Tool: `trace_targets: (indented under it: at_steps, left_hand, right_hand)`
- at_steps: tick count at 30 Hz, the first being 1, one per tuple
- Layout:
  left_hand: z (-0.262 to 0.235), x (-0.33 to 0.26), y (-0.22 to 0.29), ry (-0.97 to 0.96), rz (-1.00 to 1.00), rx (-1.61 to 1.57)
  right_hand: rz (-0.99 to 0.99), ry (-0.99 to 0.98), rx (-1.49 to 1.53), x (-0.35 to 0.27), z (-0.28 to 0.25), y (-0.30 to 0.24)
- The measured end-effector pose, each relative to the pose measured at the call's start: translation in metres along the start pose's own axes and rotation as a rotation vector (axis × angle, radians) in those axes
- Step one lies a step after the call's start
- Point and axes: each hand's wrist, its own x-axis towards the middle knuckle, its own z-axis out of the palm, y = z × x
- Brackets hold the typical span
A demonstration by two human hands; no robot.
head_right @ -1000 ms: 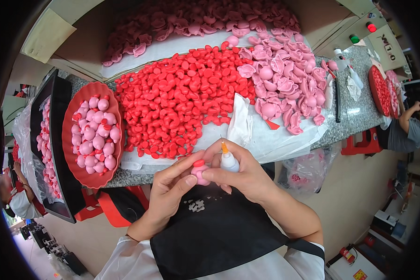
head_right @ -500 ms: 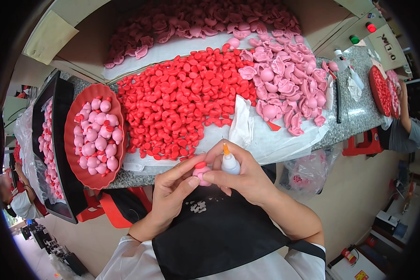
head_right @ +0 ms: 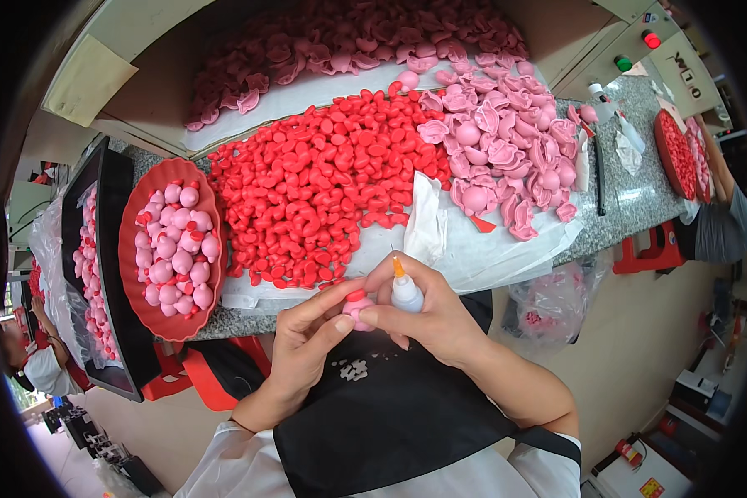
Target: Gluing and assembling small pink clay flower-like components at a workbench.
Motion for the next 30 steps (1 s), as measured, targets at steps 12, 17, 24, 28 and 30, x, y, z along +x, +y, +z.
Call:
trace_targets:
  at_steps: [12, 17, 24, 28, 30]
  left_hand:
    - [0.013, 0.007, -0.003, 0.001, -0.015, -0.004]
    - [0.014, 0.009, -0.004, 0.000, -0.029, 0.012]
    - [0.018, 0.009, -0.001, 0.048, -0.100, -0.161]
    - [0.017, 0.012, 0.002, 0.023, -0.082, -0.160]
    - [0.017, 0.013, 0.003, 0.019, -0.066, -0.149]
  right_hand:
    - [-0.014, 0.049, -0.017, -0.007, -0.008, -0.007]
    - [-0.028, 0.047, -0.030, -0.007, -0.010, -0.008]
    - [0.015, -0.020, 0.029, -0.009, -0.015, -0.012]
    - [0.000, -0.020, 0.042, -0.009, -0.011, -0.013]
    - [0.004, -0.013, 0.028, -0.008, -0.010, -0.013]
